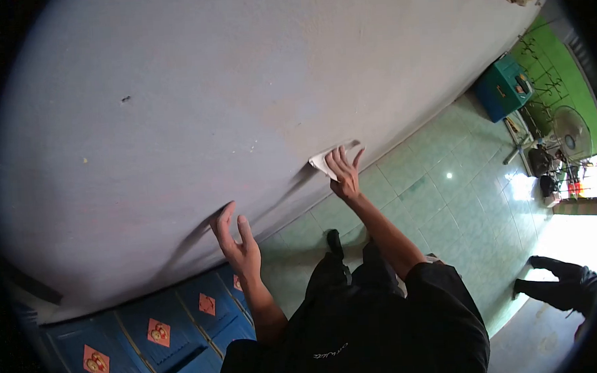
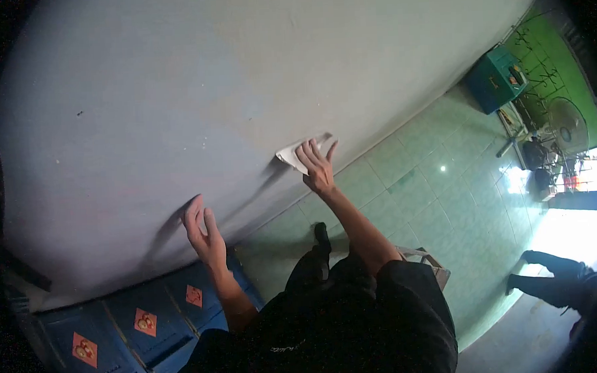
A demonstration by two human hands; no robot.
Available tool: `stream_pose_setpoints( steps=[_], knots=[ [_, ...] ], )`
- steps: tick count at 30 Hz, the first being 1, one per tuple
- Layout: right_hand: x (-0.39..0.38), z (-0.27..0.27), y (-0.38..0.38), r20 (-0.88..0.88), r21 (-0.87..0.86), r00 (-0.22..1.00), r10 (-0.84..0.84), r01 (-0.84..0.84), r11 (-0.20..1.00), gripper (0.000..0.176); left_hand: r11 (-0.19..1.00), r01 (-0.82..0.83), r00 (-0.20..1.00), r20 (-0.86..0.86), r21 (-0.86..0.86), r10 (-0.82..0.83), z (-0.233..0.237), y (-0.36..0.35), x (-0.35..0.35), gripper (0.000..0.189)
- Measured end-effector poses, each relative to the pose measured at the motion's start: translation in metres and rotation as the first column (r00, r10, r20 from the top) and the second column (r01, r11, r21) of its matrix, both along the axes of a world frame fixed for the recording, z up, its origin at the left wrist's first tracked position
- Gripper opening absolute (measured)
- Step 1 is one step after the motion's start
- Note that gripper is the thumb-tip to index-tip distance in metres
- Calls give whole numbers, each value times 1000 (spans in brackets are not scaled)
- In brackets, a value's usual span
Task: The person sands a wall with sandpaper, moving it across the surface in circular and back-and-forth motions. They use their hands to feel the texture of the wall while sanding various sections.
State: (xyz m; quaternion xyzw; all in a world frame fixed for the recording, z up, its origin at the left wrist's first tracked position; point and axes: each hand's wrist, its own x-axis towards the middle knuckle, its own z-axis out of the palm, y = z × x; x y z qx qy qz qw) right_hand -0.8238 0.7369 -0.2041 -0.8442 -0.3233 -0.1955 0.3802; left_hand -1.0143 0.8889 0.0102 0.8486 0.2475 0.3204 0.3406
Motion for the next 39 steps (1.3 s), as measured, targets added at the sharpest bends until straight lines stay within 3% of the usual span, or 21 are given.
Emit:
stream_pose_setpoints(
  steps=[1, 3, 5, 8, 9, 12, 14, 16, 17, 22, 25, 27, 30, 33, 34, 37, 39],
  knots=[
    [5, 11, 1, 50, 82, 998, 35, -39, 996, 53, 1000, -15, 1000, -12, 1, 15, 0, -4, -4, 26],
    [8, 67, 1, 73, 119, 994, 77, -85, 989, 50, 998, -54, 998, 12, -40, 54, 1, -10, 2, 27],
    [11, 90, 0, 98, 121, 990, 104, -116, 986, 51, 995, -85, 996, 5, -51, 86, 4, -18, 8, 28],
    [21, 33, -17, 58, 30, 983, 175, -177, 984, 48, 988, -152, 988, -2, -30, 152, 4, -30, 7, 34],
    [24, -7, -23, 119, -55, 989, 84, -78, 995, 42, 983, -185, 983, 10, 6, 185, 4, -34, 11, 38],
    [31, -20, -34, 134, -149, 986, 98, -78, 986, 42, 964, -267, 959, 95, -5, 266, 2, -53, 16, 53],
    [32, 16, -23, 134, -97, 982, 134, -121, 988, 43, 971, -233, 970, 57, -51, 236, -3, -64, 19, 61],
    [29, 64, -9, 178, 114, 970, 168, -190, 975, 46, 977, -191, 980, 36, -96, 195, -7, -66, 26, 69],
    [23, 80, -7, 155, 80, 978, 139, -152, 985, 49, 977, -155, 983, 77, -143, 167, -10, -66, 28, 74],
    [35, -25, -35, 169, -101, 974, 153, -137, 985, 54, 958, -126, 982, 103, -259, 158, -9, -62, 34, 84],
    [37, -20, -39, 99, -200, 970, 220, -197, 960, 55, 967, -130, 987, 60, -220, 147, -12, -62, 40, 88],
    [30, -4, -24, 110, -99, 978, 179, -169, 981, 56, 984, -154, 988, 11, -87, 156, -11, -64, 46, 89],
    [22, 68, 0, 147, 143, 968, 206, -227, 963, 55, 971, -160, 985, 34, -180, 169, -8, -64, 45, 90],
    [21, 75, 2, 179, 119, 966, 188, -211, 970, 54, 965, -151, 987, 25, -215, 160, -5, -65, 45, 87],
    [23, 60, -3, 179, 118, 966, 188, -211, 970, 54, 965, -151, 987, 26, -216, 160, -6, -66, 44, 87],
    [32, -28, -30, 119, -120, 968, 220, -206, 971, 51, 963, -123, 987, 68, -240, 143, -6, -64, 42, 87],
    [31, -25, -27, 125, -97, 965, 229, -218, 971, 50, 966, -121, 989, 51, -228, 136, -6, -62, 37, 90]
  ],
)
